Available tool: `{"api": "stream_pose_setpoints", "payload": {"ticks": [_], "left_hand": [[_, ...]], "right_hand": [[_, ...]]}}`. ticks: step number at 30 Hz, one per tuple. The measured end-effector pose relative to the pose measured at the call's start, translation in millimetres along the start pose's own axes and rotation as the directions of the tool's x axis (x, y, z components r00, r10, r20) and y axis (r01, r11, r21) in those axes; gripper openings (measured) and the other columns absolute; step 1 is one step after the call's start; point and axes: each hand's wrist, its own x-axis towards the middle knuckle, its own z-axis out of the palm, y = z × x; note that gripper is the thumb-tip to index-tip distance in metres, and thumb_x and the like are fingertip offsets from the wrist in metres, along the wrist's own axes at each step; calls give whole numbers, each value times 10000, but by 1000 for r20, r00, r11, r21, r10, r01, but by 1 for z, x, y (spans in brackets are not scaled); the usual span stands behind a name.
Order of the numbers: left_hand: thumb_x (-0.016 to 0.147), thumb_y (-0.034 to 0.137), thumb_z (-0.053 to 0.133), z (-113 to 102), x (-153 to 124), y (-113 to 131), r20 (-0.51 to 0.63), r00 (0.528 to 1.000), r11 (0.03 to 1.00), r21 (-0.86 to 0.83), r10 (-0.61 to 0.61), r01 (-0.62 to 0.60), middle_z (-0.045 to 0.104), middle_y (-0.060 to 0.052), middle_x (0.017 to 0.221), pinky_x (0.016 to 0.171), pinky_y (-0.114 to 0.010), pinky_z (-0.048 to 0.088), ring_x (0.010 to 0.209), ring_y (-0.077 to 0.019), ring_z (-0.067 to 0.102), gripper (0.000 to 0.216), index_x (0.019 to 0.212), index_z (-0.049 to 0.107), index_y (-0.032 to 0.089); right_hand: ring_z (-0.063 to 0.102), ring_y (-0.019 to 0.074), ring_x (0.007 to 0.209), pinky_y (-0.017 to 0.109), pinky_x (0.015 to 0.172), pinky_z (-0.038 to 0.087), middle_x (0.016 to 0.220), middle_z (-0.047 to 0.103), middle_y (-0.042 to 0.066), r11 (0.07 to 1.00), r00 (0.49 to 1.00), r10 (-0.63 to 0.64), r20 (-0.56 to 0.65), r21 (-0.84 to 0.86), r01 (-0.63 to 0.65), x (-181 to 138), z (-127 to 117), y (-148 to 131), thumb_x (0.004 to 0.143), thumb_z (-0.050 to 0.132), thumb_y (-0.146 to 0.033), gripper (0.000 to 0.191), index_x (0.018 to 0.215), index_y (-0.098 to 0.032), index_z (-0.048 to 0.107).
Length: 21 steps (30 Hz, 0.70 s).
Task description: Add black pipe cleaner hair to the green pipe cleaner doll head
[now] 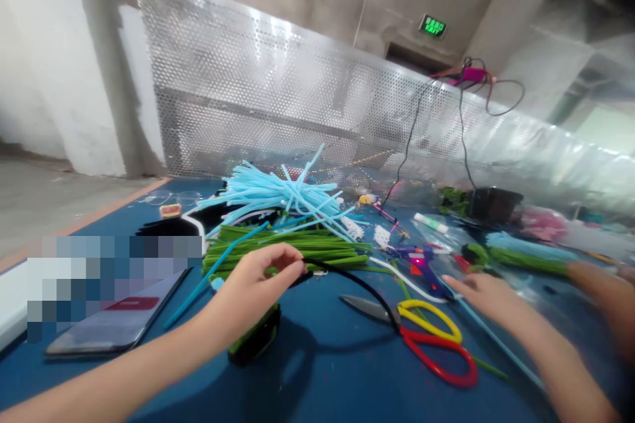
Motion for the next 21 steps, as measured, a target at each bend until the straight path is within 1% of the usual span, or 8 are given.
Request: {"api": "stream_pose_setpoints", "payload": {"ticks": [2,4,7,9,11,13,17,21], "left_hand": [[844,392,562,-6,2,3,-16,1000,1000,-15,12,-12,618,-11,759,569,-220,417,696,-149,556,228,815,619,173],[822,407,594,-14,4,7,-62,998,999,-48,23,-26,566,15,688,501,-199,368,600,-114,491,232,810,617,177],[795,430,628,-28,8,13,-198,979,985,-157,41,-73,480,43,636,438,-186,286,508,-81,373,252,843,594,186],[797,430,631,-37,12,16,-265,963,975,-199,43,-98,452,49,633,435,-184,268,502,-77,343,247,846,574,195],[799,421,631,-42,14,17,-288,956,979,-175,50,-104,462,44,648,447,-185,282,521,-82,362,233,835,575,197],[795,410,630,-44,16,17,-280,958,988,-115,64,-100,509,27,685,491,-197,340,584,-102,439,224,823,588,192],[825,396,589,-37,16,13,-209,976,996,-58,59,-73,590,-1,785,651,-237,466,782,-160,577,212,833,585,184],[862,417,542,-29,15,6,-135,991,995,-101,0,-13,572,4,805,512,-207,496,718,-159,644,229,916,537,195]], "right_hand": [[587,118,507,279,540,489,581,630,-9,999,998,48,43,-16,-47,-2,11,0,864,579,-435,347,660,-156,612],[629,193,601,353,597,497,680,678,83,999,998,42,44,-3,-42,-6,13,-8,893,501,-438,369,703,-153,637],[654,245,820,366,749,490,916,703,123,988,984,-132,118,101,120,-21,8,-27,901,448,-432,343,869,-178,676],[650,212,899,296,789,491,1006,697,59,951,931,-283,229,192,241,-33,5,-38,846,543,-429,265,956,-233,684],[645,211,942,273,793,493,1071,681,48,925,883,-358,303,242,292,-43,6,-44,770,628,-386,276,1006,-252,681],[644,214,885,274,743,494,1034,675,61,919,865,-377,331,250,304,-49,9,-48,725,630,-289,239,951,-229,677],[556,161,607,243,551,418,717,608,7,928,872,-360,332,223,299,-51,16,-51,659,537,-143,102,723,-214,572],[563,173,561,247,522,425,646,618,-1,930,876,-350,332,236,282,-53,17,-45,641,536,-169,169,787,-231,592]]}}
